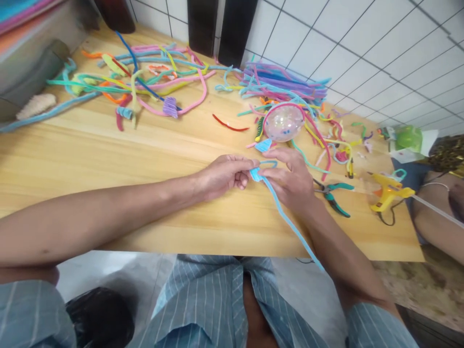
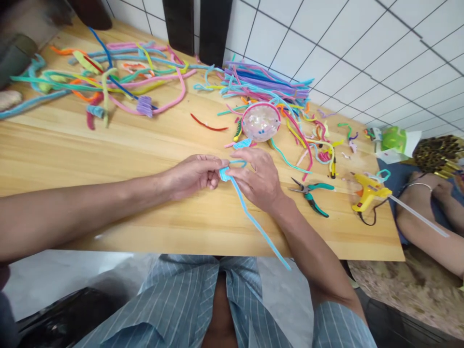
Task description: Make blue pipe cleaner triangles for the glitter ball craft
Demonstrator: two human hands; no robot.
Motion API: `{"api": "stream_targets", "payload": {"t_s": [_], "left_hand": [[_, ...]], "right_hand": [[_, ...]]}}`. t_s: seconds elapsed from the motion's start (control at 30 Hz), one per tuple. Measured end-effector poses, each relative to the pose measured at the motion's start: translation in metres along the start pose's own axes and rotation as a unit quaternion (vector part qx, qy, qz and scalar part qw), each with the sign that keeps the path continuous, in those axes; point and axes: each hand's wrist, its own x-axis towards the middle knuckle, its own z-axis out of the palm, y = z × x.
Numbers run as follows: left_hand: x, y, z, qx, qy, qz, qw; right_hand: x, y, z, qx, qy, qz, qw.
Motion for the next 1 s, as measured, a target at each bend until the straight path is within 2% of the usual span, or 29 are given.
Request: {"api": "stream_targets", "payload": {"t_s": [0.1,0.17,0.27,0.33,0.4,0.57,0.77,1.0], "left_hand": [[0.001,-0.002,0.000,0.006,-0.007,-0.011,1.000],[0.001,-0.004,-0.001,0.026,0.008,0.014,1.000],[0.001,-0.006,-0.004,0.098,0.042,0.121,0.987],[-0.001,-0.008,-0.005,0.150,0.035,0.201,0.967],[-0.002,-0.010,-0.005,0.183,0.011,0.242,0.953],[-0.002,-0.015,-0.005,0.193,-0.026,0.224,0.955],[0.002,-0.015,-0.010,0.211,-0.005,0.216,0.953],[0.003,-0.013,-0.013,0.226,-0.008,0.184,0.957]], "right_hand": [[0.002,-0.004,0.001,0.054,0.020,0.024,0.998],[0.004,-0.008,0.000,0.095,0.040,0.061,0.993],[0.004,-0.012,0.002,0.139,0.059,0.183,0.971],[0.003,-0.012,0.005,0.172,0.061,0.262,0.948],[0.001,-0.011,0.009,0.214,0.052,0.301,0.928],[0.002,-0.014,0.015,0.275,0.033,0.342,0.898],[0.003,-0.018,0.010,0.327,0.016,0.369,0.870],[0.004,-0.017,0.007,0.313,0.022,0.373,0.873]]}}
